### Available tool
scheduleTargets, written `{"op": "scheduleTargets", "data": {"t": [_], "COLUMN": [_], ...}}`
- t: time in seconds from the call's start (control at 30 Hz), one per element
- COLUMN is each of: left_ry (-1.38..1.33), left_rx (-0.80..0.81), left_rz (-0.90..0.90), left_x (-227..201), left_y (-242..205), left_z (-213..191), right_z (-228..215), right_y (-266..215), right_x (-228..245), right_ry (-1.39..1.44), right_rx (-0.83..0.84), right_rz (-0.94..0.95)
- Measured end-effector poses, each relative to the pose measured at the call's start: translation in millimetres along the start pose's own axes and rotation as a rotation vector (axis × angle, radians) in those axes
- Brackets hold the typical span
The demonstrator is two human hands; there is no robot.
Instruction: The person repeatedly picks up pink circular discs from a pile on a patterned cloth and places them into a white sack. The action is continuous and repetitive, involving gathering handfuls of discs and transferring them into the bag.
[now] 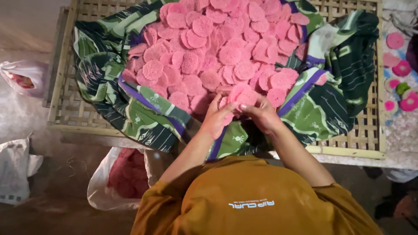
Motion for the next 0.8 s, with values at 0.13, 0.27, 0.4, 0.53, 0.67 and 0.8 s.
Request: {"op": "scheduleTargets", "data": {"t": [0.13, 0.27, 0.4, 0.53, 0.67, 0.8], "left_ry": [-0.301, -0.214, 0.065, 0.306, 0.888, 0.210], "left_rx": [0.099, 0.102, -0.138, -0.266, -0.356, -0.340], "left_rz": [-0.006, 0.130, 0.044, 0.217, 0.354, 0.058], "left_x": [-6, -8, 24, 43, 48, 63], "left_y": [1, 3, 16, 16, 9, 15], "left_z": [9, 15, 16, 24, 45, 28], "right_z": [-18, -17, -15, -39, -73, -54], "right_y": [-1, -8, -16, -15, -22, -17], "right_x": [11, 20, 22, 35, 36, 71], "right_ry": [0.291, 0.394, 0.386, 0.241, -0.463, -0.455], "right_rx": [-0.097, -0.108, -0.052, 0.016, 0.026, 0.265], "right_rz": [0.044, 0.072, 0.179, 0.122, 0.217, -0.078]}}
Point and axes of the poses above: each hand's wrist, its own y-axis towards the middle knuckle, its own z-axis out of the palm, x = y × z, the point moved 8 cm from there along y, towards the middle knuckle, and after that the axes turned 10 degrees about -z, right-handed, at the moved point
